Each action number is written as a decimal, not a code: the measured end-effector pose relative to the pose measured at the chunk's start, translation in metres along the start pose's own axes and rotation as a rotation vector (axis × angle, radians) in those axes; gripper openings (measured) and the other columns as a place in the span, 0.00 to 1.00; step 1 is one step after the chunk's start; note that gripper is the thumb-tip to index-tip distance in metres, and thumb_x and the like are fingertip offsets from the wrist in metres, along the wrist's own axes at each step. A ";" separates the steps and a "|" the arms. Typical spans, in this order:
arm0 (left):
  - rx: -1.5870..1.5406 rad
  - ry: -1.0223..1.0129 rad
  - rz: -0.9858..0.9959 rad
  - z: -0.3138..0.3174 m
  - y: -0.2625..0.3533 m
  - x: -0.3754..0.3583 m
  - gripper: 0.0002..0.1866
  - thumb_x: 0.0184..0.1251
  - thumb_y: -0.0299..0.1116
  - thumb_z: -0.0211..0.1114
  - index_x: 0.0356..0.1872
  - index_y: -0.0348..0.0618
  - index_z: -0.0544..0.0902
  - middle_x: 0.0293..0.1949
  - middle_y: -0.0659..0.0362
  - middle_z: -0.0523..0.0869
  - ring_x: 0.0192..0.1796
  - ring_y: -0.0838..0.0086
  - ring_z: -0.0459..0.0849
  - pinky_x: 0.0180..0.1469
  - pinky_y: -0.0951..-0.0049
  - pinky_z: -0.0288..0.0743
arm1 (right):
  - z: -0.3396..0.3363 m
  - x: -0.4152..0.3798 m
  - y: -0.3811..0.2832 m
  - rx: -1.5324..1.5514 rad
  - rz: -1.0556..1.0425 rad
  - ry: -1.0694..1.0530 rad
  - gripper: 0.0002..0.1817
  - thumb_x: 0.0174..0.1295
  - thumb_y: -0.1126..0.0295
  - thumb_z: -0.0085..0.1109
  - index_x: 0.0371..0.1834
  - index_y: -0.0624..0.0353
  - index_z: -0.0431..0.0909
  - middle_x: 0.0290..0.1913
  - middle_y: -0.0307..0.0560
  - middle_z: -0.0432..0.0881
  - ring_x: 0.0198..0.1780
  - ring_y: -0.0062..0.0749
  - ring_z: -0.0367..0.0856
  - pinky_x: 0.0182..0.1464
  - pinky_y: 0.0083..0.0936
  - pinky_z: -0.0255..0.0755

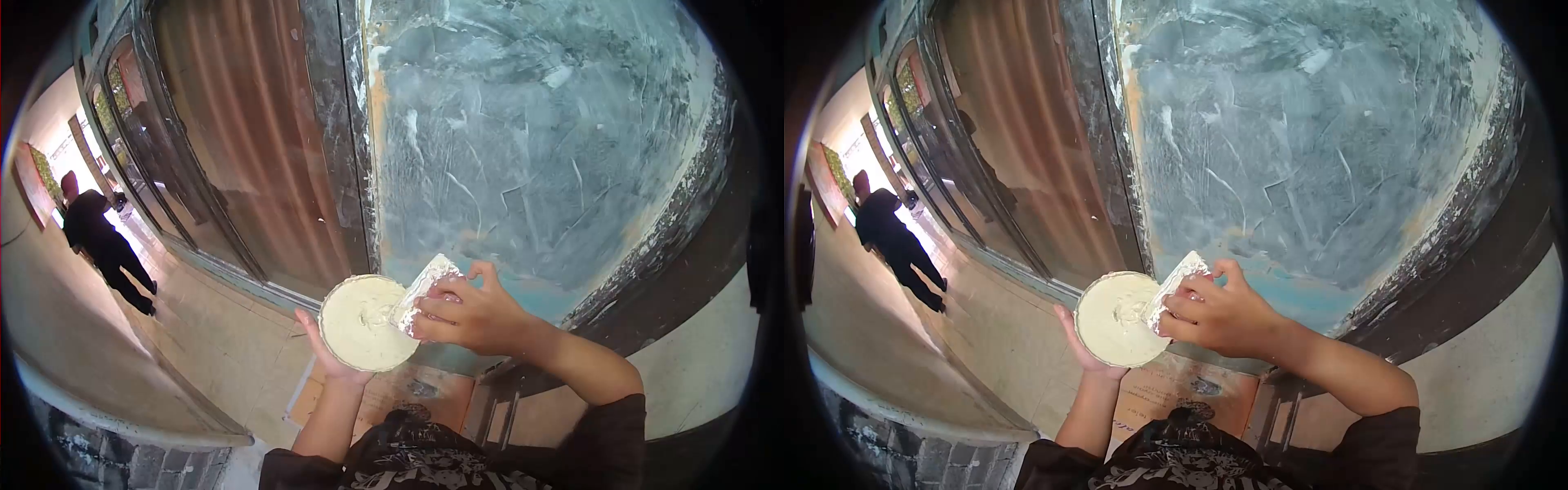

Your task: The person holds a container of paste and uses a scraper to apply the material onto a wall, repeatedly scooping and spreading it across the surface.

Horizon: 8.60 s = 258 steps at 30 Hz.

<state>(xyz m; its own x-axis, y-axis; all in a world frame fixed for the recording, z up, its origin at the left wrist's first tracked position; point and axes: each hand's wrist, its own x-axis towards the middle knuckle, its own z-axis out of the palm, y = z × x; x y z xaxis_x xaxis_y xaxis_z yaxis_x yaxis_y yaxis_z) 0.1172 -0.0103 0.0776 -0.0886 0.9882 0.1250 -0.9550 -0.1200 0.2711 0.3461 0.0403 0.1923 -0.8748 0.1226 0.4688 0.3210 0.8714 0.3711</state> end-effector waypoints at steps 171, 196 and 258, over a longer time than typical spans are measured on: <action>-0.088 -0.029 -0.047 -0.110 0.115 0.017 0.63 0.57 0.92 0.33 0.82 0.54 0.61 0.82 0.46 0.60 0.78 0.33 0.64 0.63 0.05 0.58 | 0.247 0.007 0.011 -0.061 0.934 0.059 0.07 0.57 0.76 0.64 0.37 0.51 0.79 0.36 0.41 0.86 0.41 0.45 0.81 0.46 0.45 0.63; -0.051 -0.008 -0.050 -0.108 0.115 0.019 0.63 0.58 0.91 0.34 0.84 0.53 0.57 0.83 0.43 0.58 0.78 0.30 0.62 0.62 0.06 0.60 | 0.213 0.016 0.026 -0.006 1.039 0.173 0.04 0.61 0.75 0.63 0.37 0.54 0.80 0.37 0.44 0.87 0.42 0.49 0.82 0.45 0.47 0.64; 0.023 0.030 -0.027 -0.118 0.119 0.011 0.56 0.62 0.88 0.38 0.81 0.58 0.64 0.82 0.50 0.61 0.77 0.36 0.65 0.59 0.01 0.57 | 0.224 0.016 0.023 0.085 1.023 0.294 0.05 0.60 0.76 0.63 0.38 0.57 0.78 0.39 0.47 0.87 0.44 0.55 0.81 0.42 0.51 0.76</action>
<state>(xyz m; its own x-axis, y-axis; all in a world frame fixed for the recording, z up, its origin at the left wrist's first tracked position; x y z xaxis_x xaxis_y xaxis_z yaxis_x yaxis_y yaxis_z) -0.0309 -0.0030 -0.0012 -0.0716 0.9935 0.0888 -0.9505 -0.0950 0.2960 0.2579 0.1684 0.0291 -0.0780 0.7048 0.7051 0.8169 0.4506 -0.3601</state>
